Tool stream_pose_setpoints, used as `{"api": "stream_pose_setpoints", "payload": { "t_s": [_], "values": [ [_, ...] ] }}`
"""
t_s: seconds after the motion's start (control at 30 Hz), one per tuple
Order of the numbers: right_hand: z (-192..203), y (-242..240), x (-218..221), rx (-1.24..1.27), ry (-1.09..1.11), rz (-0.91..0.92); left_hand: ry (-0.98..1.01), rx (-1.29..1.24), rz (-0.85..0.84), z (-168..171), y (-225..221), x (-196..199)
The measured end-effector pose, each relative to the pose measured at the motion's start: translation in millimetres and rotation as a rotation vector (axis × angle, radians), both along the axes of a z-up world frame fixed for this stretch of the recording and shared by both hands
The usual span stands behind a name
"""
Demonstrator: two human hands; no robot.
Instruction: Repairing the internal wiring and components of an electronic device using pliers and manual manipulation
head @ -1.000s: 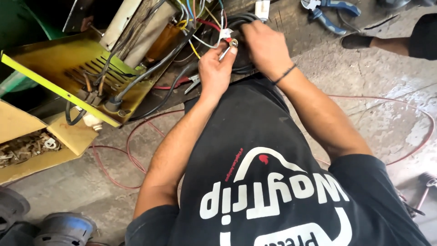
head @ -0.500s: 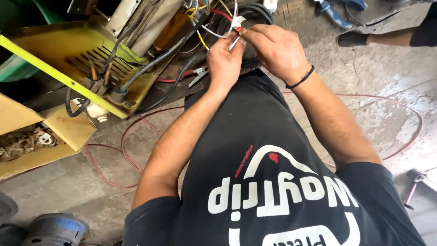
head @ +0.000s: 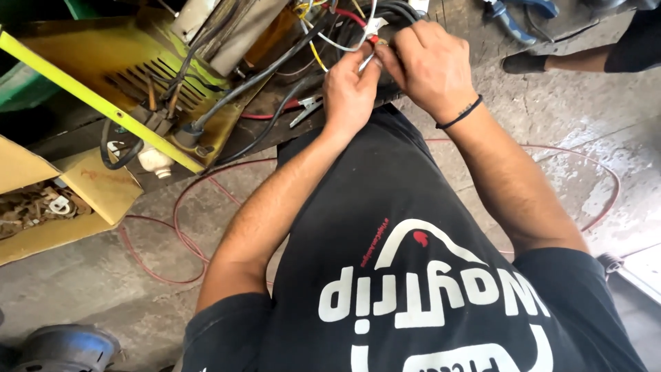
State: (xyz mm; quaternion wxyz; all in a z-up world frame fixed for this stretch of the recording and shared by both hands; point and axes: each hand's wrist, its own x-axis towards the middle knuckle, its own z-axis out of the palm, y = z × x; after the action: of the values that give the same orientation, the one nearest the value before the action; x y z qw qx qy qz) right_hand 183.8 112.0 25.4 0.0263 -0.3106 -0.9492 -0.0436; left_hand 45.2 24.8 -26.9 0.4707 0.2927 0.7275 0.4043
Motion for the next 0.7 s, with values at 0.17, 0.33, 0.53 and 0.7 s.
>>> {"api": "stream_pose_setpoints", "payload": {
  "t_s": [0.17,0.33,0.53,0.7],
  "values": [
    [-5,3,-18,0.023,-0.091,-0.131,-0.013,0.039,-0.007,-11,0,1],
    [28,0,-13,-0.144,0.081,-0.125,-0.095,0.064,0.047,-17,-1,3],
    [16,-8,9,-0.17,0.042,-0.166,-0.111,0.107,0.059,-28,0,5],
    [36,-9,-8,-0.374,0.245,-0.017,-0.122,0.102,0.082,-38,-3,9]
  ]
}}
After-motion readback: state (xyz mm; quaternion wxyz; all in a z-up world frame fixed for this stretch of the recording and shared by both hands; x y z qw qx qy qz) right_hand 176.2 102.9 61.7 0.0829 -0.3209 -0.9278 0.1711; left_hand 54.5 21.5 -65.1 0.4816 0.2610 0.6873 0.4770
